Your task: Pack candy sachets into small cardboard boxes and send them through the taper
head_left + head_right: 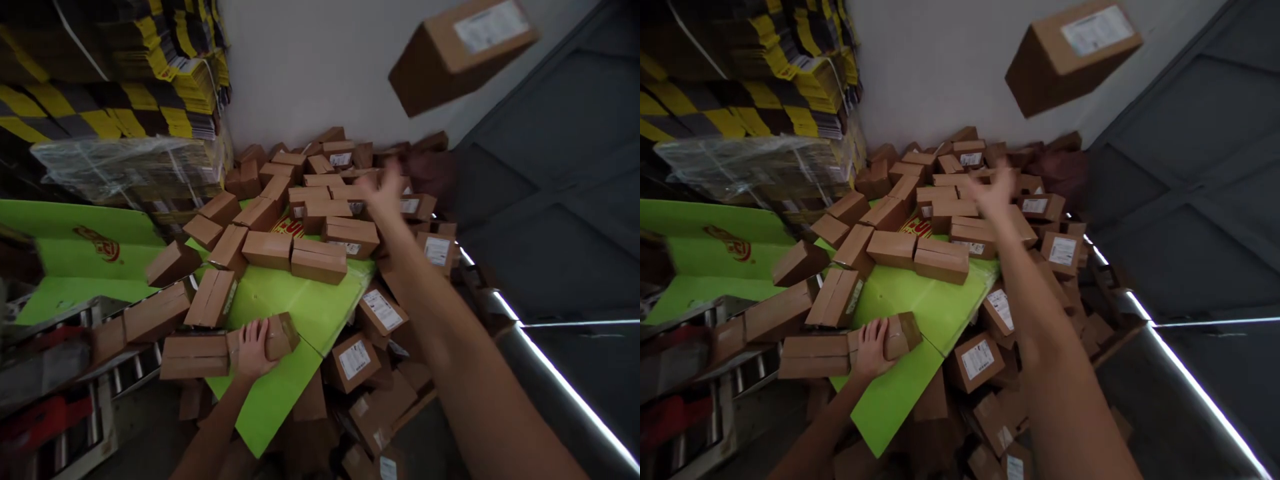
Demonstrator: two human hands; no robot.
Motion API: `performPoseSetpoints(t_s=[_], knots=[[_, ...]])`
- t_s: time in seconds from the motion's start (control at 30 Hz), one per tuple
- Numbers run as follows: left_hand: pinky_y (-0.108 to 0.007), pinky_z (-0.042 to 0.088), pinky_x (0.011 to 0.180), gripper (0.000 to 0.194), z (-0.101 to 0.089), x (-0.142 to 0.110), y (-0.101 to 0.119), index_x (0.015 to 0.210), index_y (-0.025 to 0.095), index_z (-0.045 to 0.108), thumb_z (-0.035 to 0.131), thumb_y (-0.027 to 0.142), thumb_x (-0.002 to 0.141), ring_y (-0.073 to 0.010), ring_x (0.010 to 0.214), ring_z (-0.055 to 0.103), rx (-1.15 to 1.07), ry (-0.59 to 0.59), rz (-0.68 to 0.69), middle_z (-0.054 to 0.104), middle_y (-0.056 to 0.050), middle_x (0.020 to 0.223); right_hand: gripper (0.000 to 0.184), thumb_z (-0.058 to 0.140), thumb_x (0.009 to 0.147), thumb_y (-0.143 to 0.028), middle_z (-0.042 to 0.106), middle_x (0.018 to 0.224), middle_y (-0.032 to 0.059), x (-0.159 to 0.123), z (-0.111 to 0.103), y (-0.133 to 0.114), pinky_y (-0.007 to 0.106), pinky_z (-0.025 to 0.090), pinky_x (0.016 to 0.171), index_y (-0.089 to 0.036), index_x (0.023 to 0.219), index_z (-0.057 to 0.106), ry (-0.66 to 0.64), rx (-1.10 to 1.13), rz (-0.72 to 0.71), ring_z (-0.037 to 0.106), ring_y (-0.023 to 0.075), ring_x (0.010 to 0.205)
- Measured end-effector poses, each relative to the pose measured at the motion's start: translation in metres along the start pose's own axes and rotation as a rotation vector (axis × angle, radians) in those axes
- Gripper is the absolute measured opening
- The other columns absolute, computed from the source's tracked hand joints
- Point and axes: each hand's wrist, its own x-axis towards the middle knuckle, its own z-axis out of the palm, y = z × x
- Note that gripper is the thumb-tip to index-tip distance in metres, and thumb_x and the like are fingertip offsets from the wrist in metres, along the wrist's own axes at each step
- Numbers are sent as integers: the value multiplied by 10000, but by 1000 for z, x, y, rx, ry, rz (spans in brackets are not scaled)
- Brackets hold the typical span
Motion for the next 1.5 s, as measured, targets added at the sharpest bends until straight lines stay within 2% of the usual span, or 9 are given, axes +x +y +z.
performPoseSetpoints(t_s=[0.23,0.4,0.67,0.77,0.83,0.93,1.1,1.23,1.5], knots=[[-562,205,1159,962,16,0,-7,1487,78,391,704,507,685,-377,1327,404,19,116,52,480,-217,1412,1428,929,448,-520,137,1600,288,-77,136,52,567,136,1185,-144,1598,170,-860,-630,-43,121,443,1491],[-577,193,1162,973,22,0,-9,1487,66,380,701,515,685,-385,1343,384,43,132,69,463,-232,1425,1367,879,530,-463,305,1512,284,-83,144,69,566,188,1146,-163,1603,88,-818,-723,-79,259,452,1418],[-587,221,1144,966,22,2,-11,1475,76,410,664,603,706,-387,1321,402,58,123,60,479,-231,1406,1218,839,498,-455,494,1246,182,-157,51,43,465,360,1030,-214,1554,282,-794,-695,-274,473,357,1134],[-581,221,1148,948,20,3,-10,1467,68,423,665,586,710,-388,1326,397,38,129,72,475,-234,1405,1246,823,535,-578,492,1256,201,-117,-24,53,504,423,929,-249,1573,217,-621,-753,-120,502,375,1067],[-573,216,1156,946,18,3,-9,1475,80,414,669,573,709,-382,1332,394,27,121,62,472,-227,1409,1237,770,654,-585,374,1401,295,-69,-67,71,589,370,967,-158,1597,92,-264,-904,11,421,456,1207],[-562,205,1165,959,19,3,-8,1495,95,376,675,545,702,-378,1327,397,45,110,48,465,-219,1416,1211,730,760,-537,42,1554,374,-9,-83,107,700,246,1014,-79,1589,-25,20,-1051,141,135,538,1405],[-553,195,1162,1033,27,1,-11,1528,109,257,667,531,679,-383,1309,411,104,126,89,455,-226,1405,1331,838,625,-506,22,1596,328,-2,10,150,662,113,1146,-66,1594,39,-512,-974,97,23,470,1490],[-554,208,1162,1071,33,0,-14,1541,125,177,657,502,661,-388,1302,417,135,134,108,452,-225,1392,1346,830,611,-467,-27,1614,274,-7,85,174,617,52,1184,-80,1598,1,-660,-914,52,-33,416,1511],[-566,231,1156,1101,38,0,-13,1533,150,144,645,530,629,-399,1303,413,152,105,88,418,-229,1406,1267,812,594,-270,145,1591,283,16,102,207,548,153,1181,-100,1598,59,-677,-837,-23,152,424,1469]])
